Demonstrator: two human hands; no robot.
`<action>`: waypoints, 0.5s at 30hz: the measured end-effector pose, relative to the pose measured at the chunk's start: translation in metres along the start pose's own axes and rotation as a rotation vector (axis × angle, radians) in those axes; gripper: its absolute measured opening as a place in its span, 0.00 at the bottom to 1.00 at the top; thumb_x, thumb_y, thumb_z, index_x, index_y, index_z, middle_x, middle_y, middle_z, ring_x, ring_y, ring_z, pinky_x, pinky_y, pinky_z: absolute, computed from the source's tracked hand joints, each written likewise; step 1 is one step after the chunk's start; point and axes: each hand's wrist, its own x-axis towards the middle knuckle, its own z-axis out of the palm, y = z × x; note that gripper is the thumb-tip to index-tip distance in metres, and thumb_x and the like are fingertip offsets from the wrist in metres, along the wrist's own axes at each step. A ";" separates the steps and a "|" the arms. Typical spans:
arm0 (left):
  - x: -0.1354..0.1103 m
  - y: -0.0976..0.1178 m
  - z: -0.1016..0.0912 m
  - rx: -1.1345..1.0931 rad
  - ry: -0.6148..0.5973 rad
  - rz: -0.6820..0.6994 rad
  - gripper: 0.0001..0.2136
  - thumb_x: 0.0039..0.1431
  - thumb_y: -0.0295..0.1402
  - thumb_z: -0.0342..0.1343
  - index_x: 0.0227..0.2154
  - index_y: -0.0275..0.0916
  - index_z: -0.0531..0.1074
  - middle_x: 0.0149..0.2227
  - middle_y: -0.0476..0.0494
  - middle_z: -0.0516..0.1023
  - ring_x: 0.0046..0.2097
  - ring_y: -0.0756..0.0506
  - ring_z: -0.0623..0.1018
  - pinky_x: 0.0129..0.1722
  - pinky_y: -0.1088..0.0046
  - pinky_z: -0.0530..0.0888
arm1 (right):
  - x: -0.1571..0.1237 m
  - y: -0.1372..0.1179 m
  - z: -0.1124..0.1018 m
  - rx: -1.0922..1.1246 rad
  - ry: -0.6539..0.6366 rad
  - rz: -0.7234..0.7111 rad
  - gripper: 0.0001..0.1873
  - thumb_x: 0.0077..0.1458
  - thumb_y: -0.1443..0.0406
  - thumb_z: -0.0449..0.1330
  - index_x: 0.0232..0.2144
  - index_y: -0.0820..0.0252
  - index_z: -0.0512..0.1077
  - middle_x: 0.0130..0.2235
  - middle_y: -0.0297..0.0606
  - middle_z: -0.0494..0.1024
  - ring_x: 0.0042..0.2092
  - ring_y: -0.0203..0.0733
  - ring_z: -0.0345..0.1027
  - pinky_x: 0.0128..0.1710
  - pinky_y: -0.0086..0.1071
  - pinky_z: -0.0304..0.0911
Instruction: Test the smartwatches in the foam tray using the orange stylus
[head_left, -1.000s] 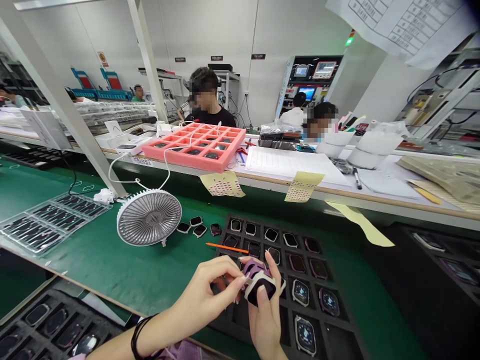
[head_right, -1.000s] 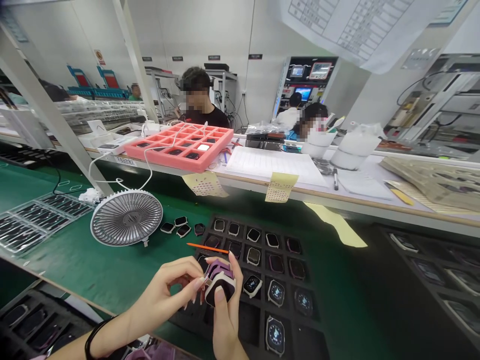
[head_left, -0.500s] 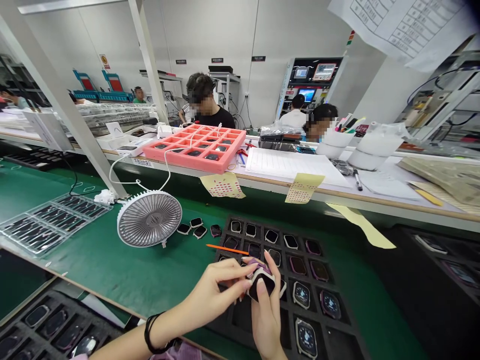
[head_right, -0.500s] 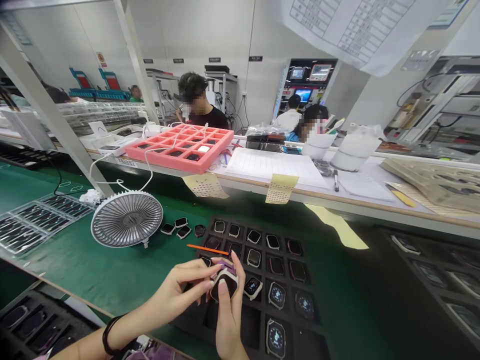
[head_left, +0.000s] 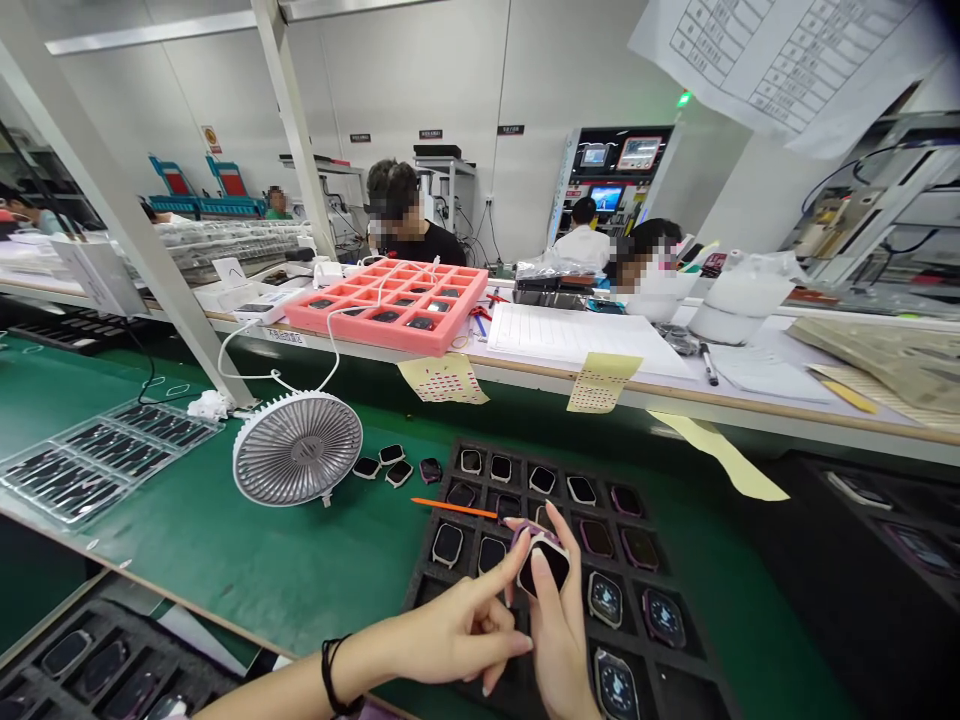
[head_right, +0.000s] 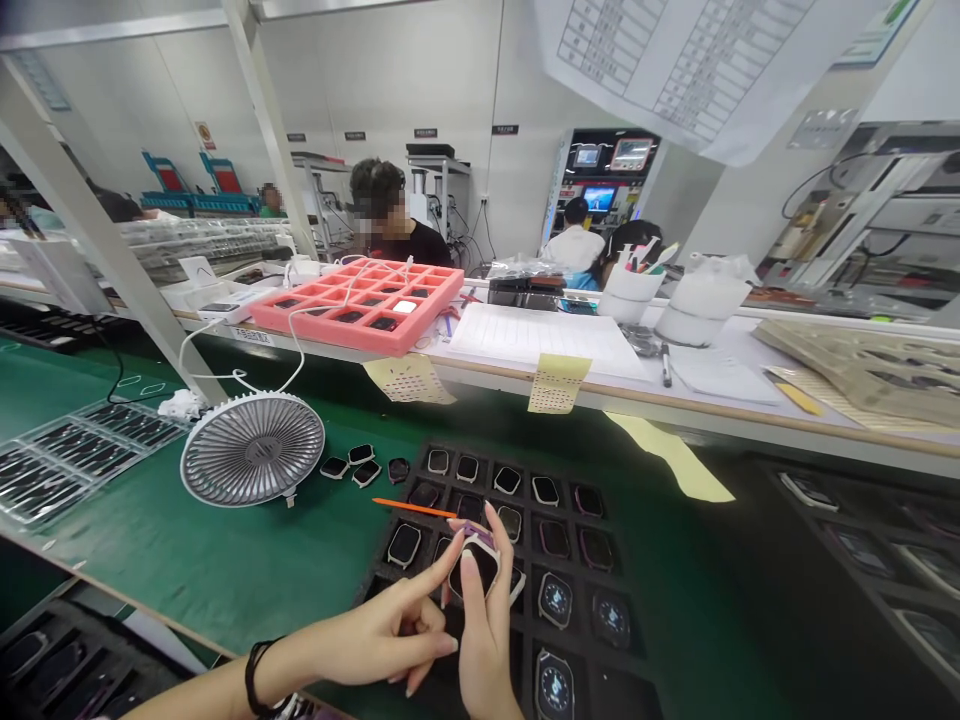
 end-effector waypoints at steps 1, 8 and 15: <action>0.002 0.003 0.000 0.127 0.032 0.026 0.39 0.61 0.30 0.51 0.63 0.46 0.27 0.21 0.56 0.70 0.19 0.55 0.65 0.23 0.82 0.67 | 0.004 -0.005 -0.006 -0.029 -0.007 0.029 0.31 0.60 0.51 0.49 0.62 0.50 0.48 0.55 0.42 0.68 0.43 0.44 0.69 0.37 0.33 0.66; 0.033 0.003 -0.002 0.874 0.526 0.252 0.40 0.53 0.29 0.58 0.64 0.47 0.42 0.56 0.37 0.62 0.55 0.38 0.66 0.51 0.59 0.69 | 0.050 -0.017 -0.038 -0.338 -0.128 -0.108 0.33 0.58 0.55 0.53 0.62 0.52 0.49 0.56 0.41 0.67 0.53 0.47 0.65 0.50 0.38 0.62; 0.074 -0.030 -0.015 0.930 0.708 0.240 0.29 0.47 0.21 0.53 0.55 0.38 0.58 0.55 0.35 0.64 0.56 0.37 0.66 0.50 0.57 0.71 | 0.075 0.011 -0.023 -0.499 -0.294 -0.185 0.32 0.60 0.59 0.48 0.64 0.55 0.45 0.58 0.43 0.66 0.58 0.46 0.61 0.54 0.40 0.59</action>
